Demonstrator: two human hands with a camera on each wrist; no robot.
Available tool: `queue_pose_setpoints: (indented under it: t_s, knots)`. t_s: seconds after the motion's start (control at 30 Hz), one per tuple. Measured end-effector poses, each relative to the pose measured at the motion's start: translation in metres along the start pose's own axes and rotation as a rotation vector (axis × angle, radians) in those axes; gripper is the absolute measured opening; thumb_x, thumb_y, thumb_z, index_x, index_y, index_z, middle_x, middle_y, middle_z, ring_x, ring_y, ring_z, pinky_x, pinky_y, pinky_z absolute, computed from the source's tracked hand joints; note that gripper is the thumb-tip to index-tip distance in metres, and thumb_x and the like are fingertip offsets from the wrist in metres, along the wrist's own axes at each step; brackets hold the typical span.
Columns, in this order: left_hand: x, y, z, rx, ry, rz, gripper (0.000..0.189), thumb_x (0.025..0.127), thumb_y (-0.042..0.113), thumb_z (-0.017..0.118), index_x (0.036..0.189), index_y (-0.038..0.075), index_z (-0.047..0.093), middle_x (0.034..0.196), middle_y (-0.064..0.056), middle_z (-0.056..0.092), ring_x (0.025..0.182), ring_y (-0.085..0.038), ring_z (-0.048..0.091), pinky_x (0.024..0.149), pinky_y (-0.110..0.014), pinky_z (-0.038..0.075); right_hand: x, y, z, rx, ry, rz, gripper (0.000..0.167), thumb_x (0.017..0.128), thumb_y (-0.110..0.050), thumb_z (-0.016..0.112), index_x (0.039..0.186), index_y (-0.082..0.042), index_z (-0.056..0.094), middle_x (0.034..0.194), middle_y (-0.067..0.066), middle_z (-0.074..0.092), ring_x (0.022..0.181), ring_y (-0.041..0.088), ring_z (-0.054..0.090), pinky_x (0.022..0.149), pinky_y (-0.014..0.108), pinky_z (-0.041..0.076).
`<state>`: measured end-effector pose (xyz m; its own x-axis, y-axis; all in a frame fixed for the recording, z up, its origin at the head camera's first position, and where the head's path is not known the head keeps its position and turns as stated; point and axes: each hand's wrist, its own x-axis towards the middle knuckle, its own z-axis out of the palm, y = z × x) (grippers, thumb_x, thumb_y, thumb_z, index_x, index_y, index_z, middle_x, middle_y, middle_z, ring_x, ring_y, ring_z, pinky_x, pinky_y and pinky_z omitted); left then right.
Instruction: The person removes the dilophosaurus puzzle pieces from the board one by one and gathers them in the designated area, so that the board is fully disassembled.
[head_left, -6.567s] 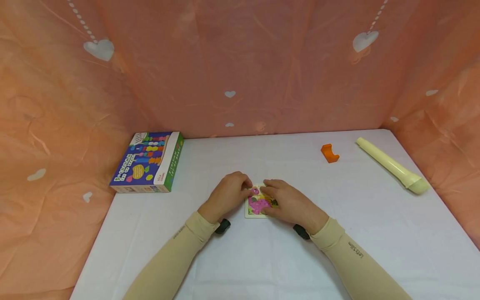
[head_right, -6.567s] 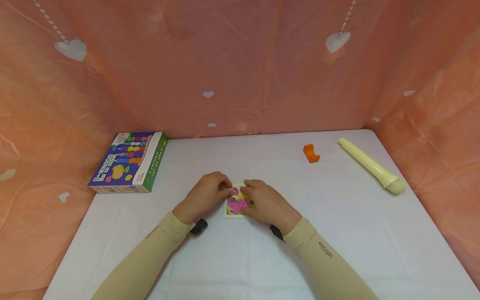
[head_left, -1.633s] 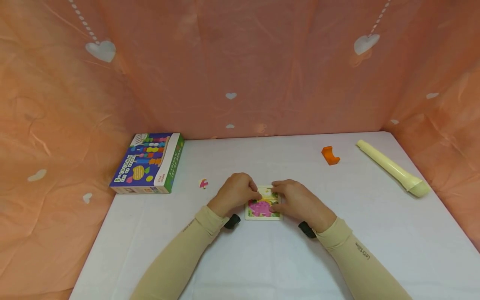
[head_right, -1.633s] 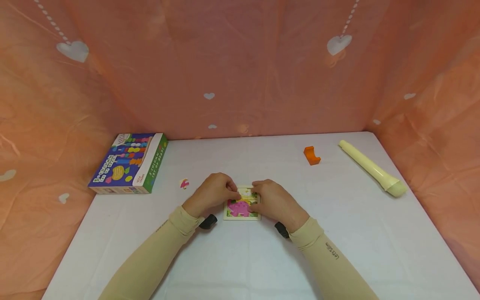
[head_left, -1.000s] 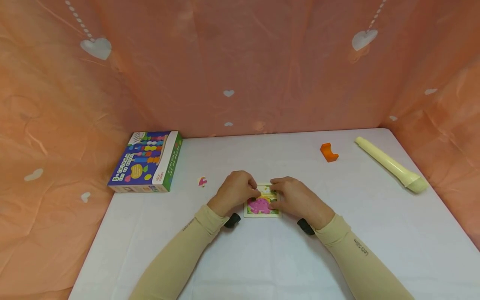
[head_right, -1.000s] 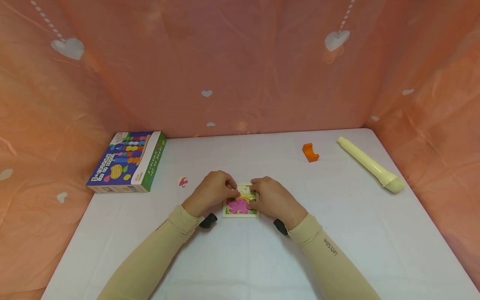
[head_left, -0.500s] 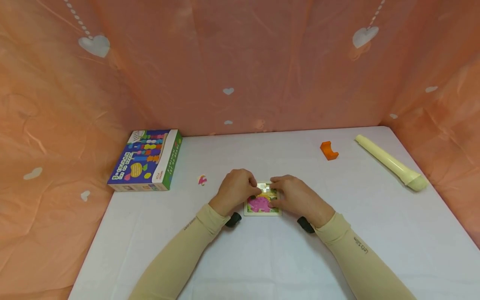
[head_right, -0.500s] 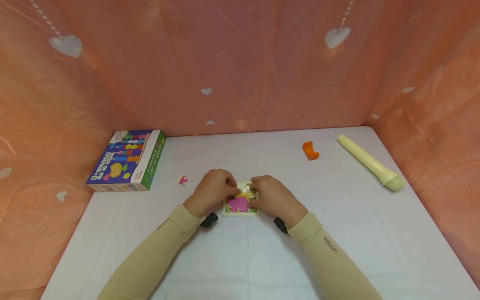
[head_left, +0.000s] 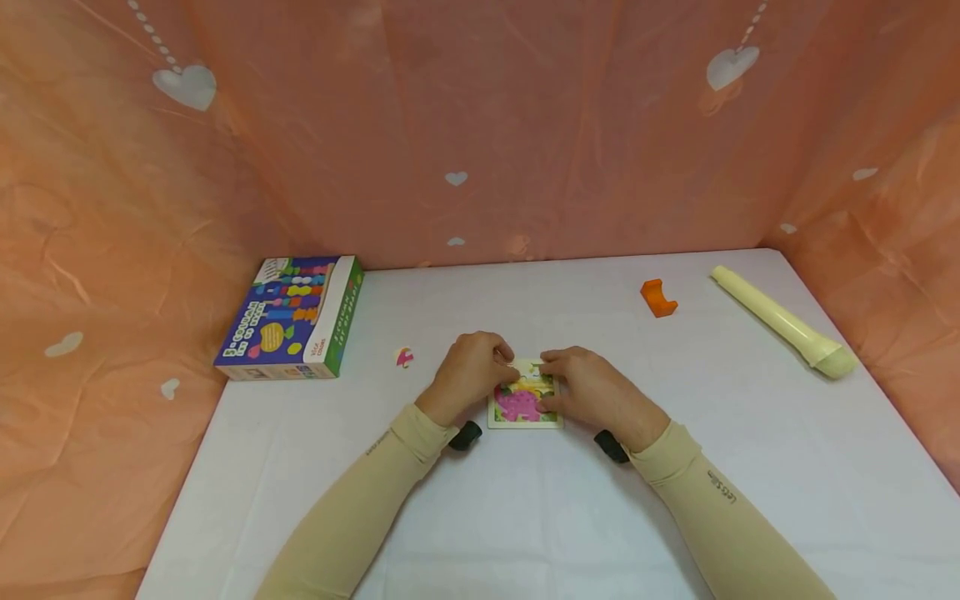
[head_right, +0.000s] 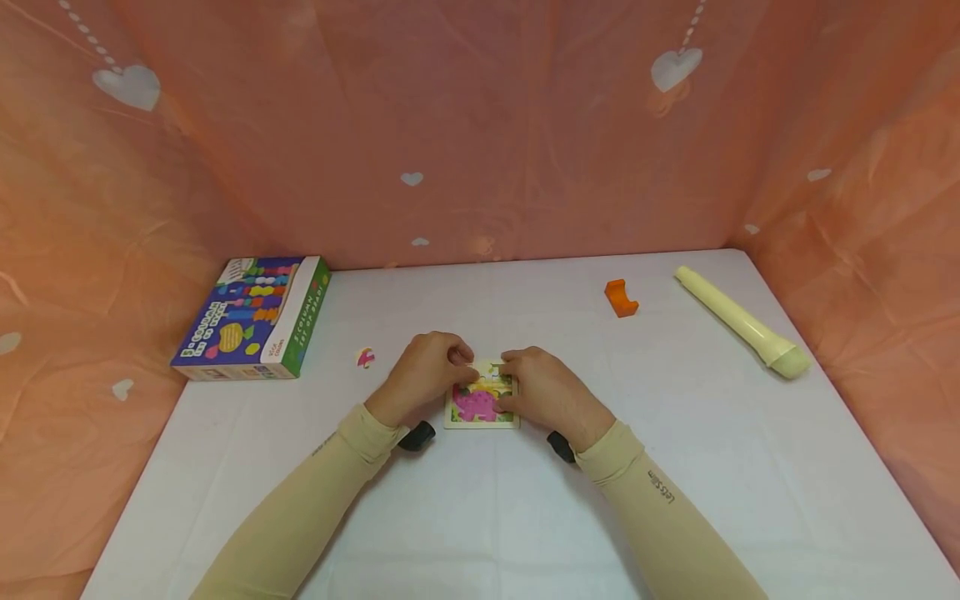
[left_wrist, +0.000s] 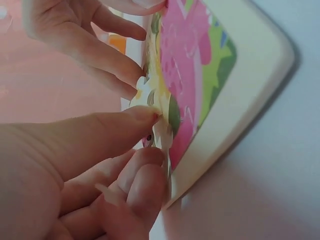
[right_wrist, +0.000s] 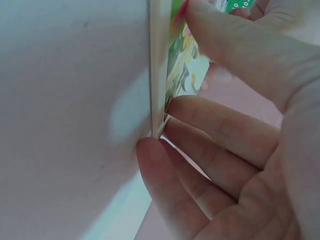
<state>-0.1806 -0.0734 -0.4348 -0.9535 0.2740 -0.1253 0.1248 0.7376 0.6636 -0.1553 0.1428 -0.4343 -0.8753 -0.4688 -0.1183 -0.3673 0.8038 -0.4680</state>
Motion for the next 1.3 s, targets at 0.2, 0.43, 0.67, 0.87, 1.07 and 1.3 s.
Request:
queue_pose_setpoints:
  t_s: [0.2,0.43,0.67,0.87,1.07,1.3]
  knots:
    - [0.0,-0.002,-0.003,-0.015,-0.033,0.03,0.014,0.098,0.025,0.081,0.098,0.011,0.085,0.082,0.005,0.077,0.084,-0.014,0.066,0.076,-0.031,0.053,0.0,0.0,0.0,-0.001,0.001,0.002,0.054,0.092,-0.031,0.088,0.135,0.0,0.074,0.152,0.019,0.064,0.142,0.041,0.059,0.119,0.055,0.048]
    - [0.002,-0.007,-0.008,-0.038,-0.064,0.054,0.012,0.102,0.023,0.078,0.096,0.015,0.084,0.087,0.004,0.076,0.09,-0.016,0.064,0.083,-0.033,0.054,0.001,0.0,0.0,0.004,-0.005,0.005,0.056,0.092,-0.031,0.088,0.136,0.0,0.073,0.153,0.018,0.064,0.145,0.04,0.058,0.12,0.055,0.047]
    - [0.005,-0.008,-0.008,-0.034,-0.081,0.064,0.011,0.102,0.023,0.077,0.097,0.016,0.083,0.087,0.004,0.075,0.089,-0.016,0.063,0.083,-0.033,0.052,0.001,-0.001,-0.002,0.002,-0.001,0.0,0.057,0.091,-0.032,0.088,0.136,0.0,0.073,0.153,0.018,0.064,0.145,0.04,0.058,0.12,0.055,0.047]
    - [0.005,-0.007,-0.007,-0.045,-0.086,0.075,0.011,0.102,0.022,0.077,0.098,0.015,0.083,0.088,0.003,0.075,0.091,-0.017,0.063,0.084,-0.033,0.053,0.0,0.0,-0.005,0.016,-0.012,0.01,0.058,0.091,-0.032,0.089,0.137,-0.001,0.073,0.153,0.018,0.064,0.145,0.042,0.057,0.119,0.056,0.047]
    - [0.005,-0.009,-0.009,-0.059,-0.087,0.083,0.011,0.103,0.023,0.075,0.098,0.017,0.083,0.089,0.004,0.075,0.092,-0.017,0.063,0.086,-0.035,0.053,0.0,0.001,-0.004,0.022,-0.008,0.011,0.058,0.091,-0.033,0.089,0.137,-0.001,0.073,0.153,0.018,0.064,0.145,0.041,0.057,0.12,0.056,0.047]
    - [0.002,-0.029,-0.036,-0.08,-0.012,0.057,0.013,0.104,0.023,0.074,0.097,0.017,0.083,0.095,0.002,0.077,0.097,-0.02,0.065,0.092,-0.04,0.053,0.0,0.0,0.001,0.041,0.003,-0.005,0.054,0.091,-0.029,0.088,0.135,0.0,0.074,0.151,0.02,0.064,0.144,0.043,0.058,0.119,0.056,0.047]
